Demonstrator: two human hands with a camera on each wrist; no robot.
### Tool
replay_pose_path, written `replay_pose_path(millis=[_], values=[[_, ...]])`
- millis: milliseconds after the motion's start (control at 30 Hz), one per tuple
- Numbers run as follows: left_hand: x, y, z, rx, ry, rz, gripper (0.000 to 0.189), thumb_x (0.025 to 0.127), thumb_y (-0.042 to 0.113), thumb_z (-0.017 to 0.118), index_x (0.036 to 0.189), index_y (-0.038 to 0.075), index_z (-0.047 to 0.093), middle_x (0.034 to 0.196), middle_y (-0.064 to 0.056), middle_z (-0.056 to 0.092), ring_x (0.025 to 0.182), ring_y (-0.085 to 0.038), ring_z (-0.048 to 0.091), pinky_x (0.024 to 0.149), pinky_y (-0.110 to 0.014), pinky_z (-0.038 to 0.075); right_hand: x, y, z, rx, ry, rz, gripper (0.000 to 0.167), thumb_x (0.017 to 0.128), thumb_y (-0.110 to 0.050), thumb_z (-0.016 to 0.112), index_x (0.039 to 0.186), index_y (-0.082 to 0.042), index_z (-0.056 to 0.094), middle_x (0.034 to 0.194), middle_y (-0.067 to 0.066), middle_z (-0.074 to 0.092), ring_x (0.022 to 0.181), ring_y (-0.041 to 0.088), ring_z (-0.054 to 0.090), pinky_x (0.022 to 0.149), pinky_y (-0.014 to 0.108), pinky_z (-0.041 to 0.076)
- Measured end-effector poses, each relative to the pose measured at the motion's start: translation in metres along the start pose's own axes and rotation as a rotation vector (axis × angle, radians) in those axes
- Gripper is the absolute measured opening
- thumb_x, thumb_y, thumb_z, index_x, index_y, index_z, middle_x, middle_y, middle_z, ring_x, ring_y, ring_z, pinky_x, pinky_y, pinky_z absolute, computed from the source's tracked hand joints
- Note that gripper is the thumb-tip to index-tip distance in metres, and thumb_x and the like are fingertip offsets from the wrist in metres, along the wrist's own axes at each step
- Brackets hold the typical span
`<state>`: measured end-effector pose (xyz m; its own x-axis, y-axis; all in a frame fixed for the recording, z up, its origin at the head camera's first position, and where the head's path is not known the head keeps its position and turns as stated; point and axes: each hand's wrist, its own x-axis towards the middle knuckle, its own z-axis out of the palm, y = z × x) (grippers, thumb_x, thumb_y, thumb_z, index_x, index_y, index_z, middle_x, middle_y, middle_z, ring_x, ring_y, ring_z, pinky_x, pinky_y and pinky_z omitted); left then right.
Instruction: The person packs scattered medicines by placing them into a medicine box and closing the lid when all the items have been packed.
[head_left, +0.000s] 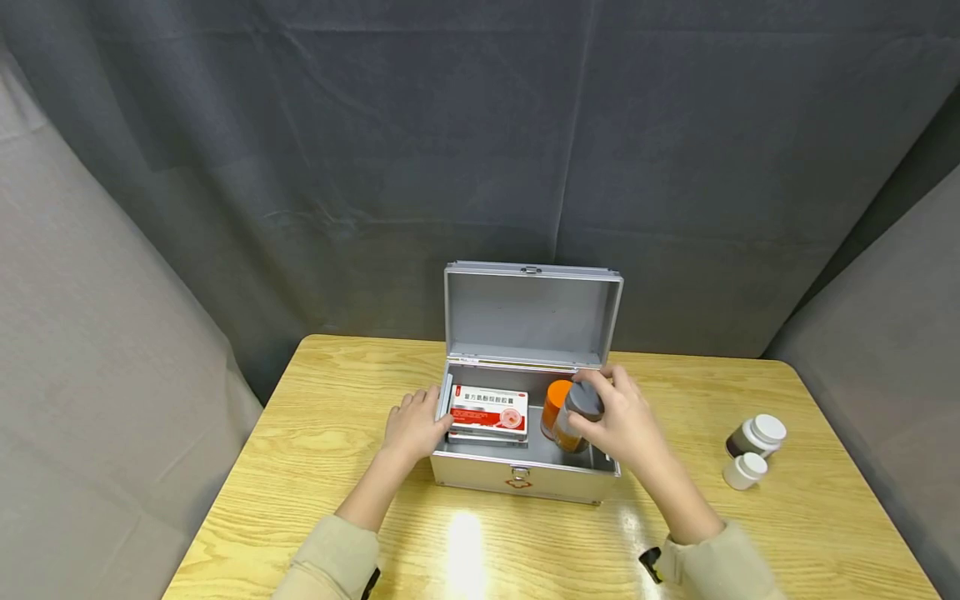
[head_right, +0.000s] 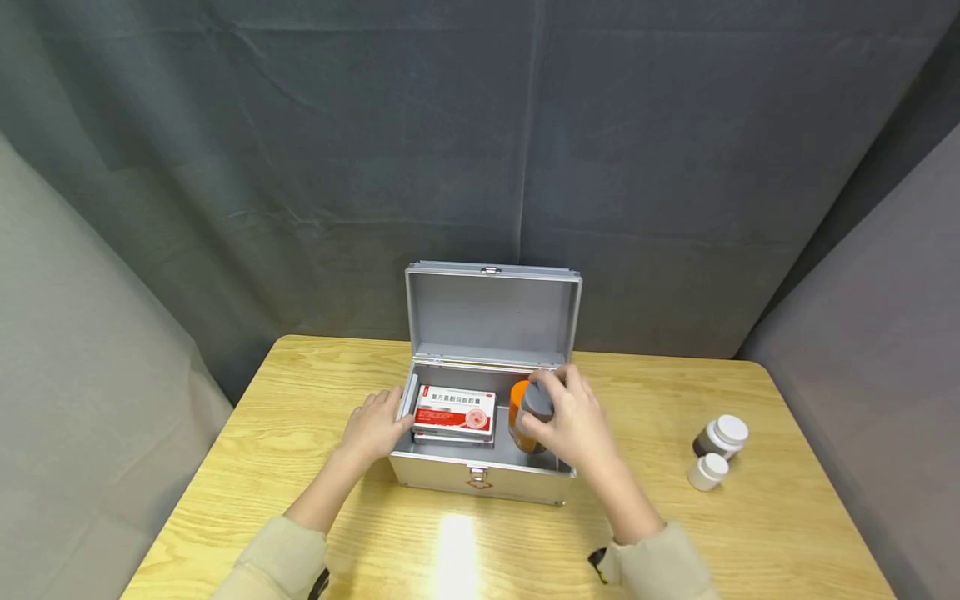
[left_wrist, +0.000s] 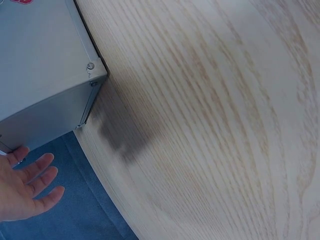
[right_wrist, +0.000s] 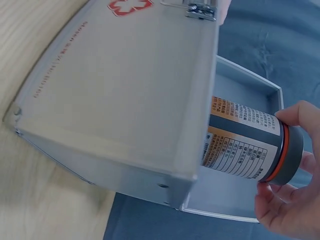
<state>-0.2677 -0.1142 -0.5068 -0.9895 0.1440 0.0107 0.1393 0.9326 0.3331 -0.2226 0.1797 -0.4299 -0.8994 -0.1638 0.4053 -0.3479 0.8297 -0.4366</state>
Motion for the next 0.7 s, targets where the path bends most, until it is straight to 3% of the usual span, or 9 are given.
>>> replay_pose_path(millis=[700], values=[[-0.002,0.002,-0.002,-0.009,0.005,-0.010,0.061,0.087,0.040,0.050,0.138,0.009,0.038,0.131,-0.016,0.048,0.121,-0.035,0.042,0.096,-0.055,0.032,-0.010,0.012,0.034,-0.089,-0.089,-0.009,0.047,0.067,-0.028,0.074,0.109,-0.015,0.059,0.098,0.011,0.048,0.073,0.024,0.049,0.059,0.036,0.041]])
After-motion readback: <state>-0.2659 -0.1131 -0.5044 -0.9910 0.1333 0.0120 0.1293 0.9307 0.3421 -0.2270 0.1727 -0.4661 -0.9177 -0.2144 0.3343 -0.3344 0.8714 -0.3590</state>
